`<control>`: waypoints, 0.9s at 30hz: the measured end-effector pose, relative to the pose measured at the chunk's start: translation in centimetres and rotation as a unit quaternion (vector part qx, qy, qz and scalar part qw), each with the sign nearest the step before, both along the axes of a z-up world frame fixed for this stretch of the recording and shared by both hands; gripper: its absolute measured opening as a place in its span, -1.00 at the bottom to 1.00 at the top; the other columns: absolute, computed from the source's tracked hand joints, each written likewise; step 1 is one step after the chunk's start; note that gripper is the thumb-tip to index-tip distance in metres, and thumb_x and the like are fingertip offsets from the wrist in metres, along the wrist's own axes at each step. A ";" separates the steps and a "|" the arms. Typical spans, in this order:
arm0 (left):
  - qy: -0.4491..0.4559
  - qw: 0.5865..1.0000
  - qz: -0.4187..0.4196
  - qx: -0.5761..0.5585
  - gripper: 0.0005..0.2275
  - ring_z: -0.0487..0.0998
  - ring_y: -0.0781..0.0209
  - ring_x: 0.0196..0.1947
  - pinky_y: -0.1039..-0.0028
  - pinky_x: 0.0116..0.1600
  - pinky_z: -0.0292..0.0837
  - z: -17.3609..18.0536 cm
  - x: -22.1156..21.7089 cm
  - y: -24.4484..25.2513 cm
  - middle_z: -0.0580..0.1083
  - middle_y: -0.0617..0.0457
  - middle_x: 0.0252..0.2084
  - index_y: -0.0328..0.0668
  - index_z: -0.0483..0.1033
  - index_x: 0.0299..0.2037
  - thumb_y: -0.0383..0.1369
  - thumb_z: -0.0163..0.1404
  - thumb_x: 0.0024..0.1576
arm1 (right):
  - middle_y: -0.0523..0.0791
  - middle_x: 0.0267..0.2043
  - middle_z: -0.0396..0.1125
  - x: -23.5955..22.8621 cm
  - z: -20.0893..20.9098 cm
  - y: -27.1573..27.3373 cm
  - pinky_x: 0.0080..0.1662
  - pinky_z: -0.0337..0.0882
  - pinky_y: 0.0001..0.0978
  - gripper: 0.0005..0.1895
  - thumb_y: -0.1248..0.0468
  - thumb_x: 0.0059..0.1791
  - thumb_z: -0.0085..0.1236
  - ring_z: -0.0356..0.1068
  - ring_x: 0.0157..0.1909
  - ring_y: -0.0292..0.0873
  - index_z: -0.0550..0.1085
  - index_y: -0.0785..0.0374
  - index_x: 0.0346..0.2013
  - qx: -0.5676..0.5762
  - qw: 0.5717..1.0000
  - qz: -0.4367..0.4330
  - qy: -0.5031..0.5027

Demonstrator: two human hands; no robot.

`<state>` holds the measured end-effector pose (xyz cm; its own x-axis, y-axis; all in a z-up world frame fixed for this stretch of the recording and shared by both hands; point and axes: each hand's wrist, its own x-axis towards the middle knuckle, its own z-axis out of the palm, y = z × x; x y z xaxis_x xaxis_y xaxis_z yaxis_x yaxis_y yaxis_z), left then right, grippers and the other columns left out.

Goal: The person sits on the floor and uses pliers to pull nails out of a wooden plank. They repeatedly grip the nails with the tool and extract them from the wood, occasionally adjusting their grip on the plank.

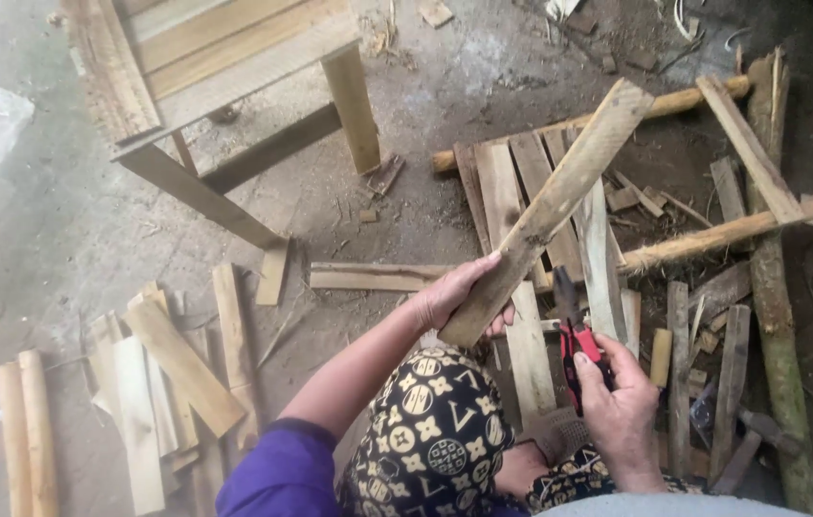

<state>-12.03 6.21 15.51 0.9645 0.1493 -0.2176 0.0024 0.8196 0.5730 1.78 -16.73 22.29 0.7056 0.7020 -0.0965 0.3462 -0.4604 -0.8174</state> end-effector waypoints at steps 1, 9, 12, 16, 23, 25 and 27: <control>-0.003 1.000 0.001 0.006 -0.48 0.58 0.10 -0.49 0.38 -0.43 0.59 -0.2 0.2 0.2 0.52 -0.15 -0.39 -0.34 0.23 0.13 0.08 -0.25 0.33 | 0.06 -0.13 0.50 -0.1 0.0 0.1 -0.21 0.47 -0.36 -0.58 0.40 -0.03 0.11 0.47 -0.22 -0.12 0.46 0.44 0.14 0.006 1.000 0.001 -0.003; -0.009 0.998 -0.030 -0.048 -0.59 0.57 0.10 -0.47 0.41 -0.44 0.60 -2.7 1.1 1.1 0.52 -0.18 -0.37 -0.33 0.25 0.04 -0.04 -0.25 0.40 | -0.03 -0.42 0.46 1.2 0.2 3.0 -0.57 0.32 -0.39 -0.64 0.49 -0.02 0.17 0.34 -0.57 -0.20 0.50 0.39 0.09 0.038 0.982 0.068 -0.174; 0.000 0.998 -0.031 -0.060 -0.61 0.59 0.09 -0.47 0.40 -0.41 0.60 -3.5 1.3 0.6 0.54 -0.19 -0.37 -0.33 0.28 0.01 -0.06 -0.28 0.41 | -0.09 -0.37 0.36 2.3 -1.1 3.0 -0.65 0.24 -0.45 -0.65 0.55 0.06 0.11 0.19 -0.60 -0.26 0.44 0.38 0.15 0.093 0.964 0.084 -0.234; 0.025 0.998 -0.018 -0.063 -0.58 0.57 0.12 -0.53 0.43 -0.48 0.57 -2.5 1.9 -0.2 0.54 -0.19 -0.42 -0.37 0.27 -0.02 -0.03 -0.22 0.38 | 0.05 -0.26 0.44 2.2 1.9 4.2 -0.48 0.34 -0.40 -0.63 0.60 0.02 0.13 0.32 -0.46 -0.18 0.44 0.51 0.13 0.113 0.961 0.077 -0.241; 0.040 0.998 0.034 -0.035 -0.61 0.60 0.19 -0.54 0.54 -0.51 0.59 -2.4 4.6 -1.6 0.54 -0.14 -0.35 -0.44 0.39 -0.10 -0.27 0.24 0.08 | 0.05 -0.20 0.49 2.2 -2.5 4.5 -0.61 0.33 -0.52 -0.52 0.46 -0.01 0.12 0.32 -0.56 -0.24 0.40 0.36 0.23 0.054 0.998 0.016 -0.006; 0.037 0.998 0.034 -0.031 -0.63 0.60 0.20 -0.55 0.53 -0.48 0.61 -2.0 5.1 -2.3 0.57 -0.17 -0.35 -0.47 0.42 -0.09 -0.32 0.25 0.08 | 0.03 -0.20 0.48 2.1 -4.6 4.3 -0.60 0.36 -0.52 -0.51 0.47 0.00 0.09 0.32 -0.54 -0.26 0.39 0.37 0.25 0.071 0.997 0.016 -0.017; 0.025 0.996 0.057 -0.063 -0.73 0.61 0.21 -0.52 0.58 -0.48 0.61 -0.9 5.0 -3.0 0.54 -0.09 -0.38 -0.42 0.42 -0.14 -0.41 0.21 0.10 | 0.00 0.09 0.17 1.9 -7.0 4.0 -0.30 0.53 -0.43 -0.60 0.34 0.03 0.04 0.32 -0.18 -0.16 0.36 0.34 0.17 0.011 0.998 0.048 -0.039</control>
<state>-6.98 3.19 14.61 0.9308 0.2247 -0.2882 -0.0685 0.8820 0.4663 3.72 -12.77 15.32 0.6390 0.7687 -0.0274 0.4508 -0.4032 -0.7964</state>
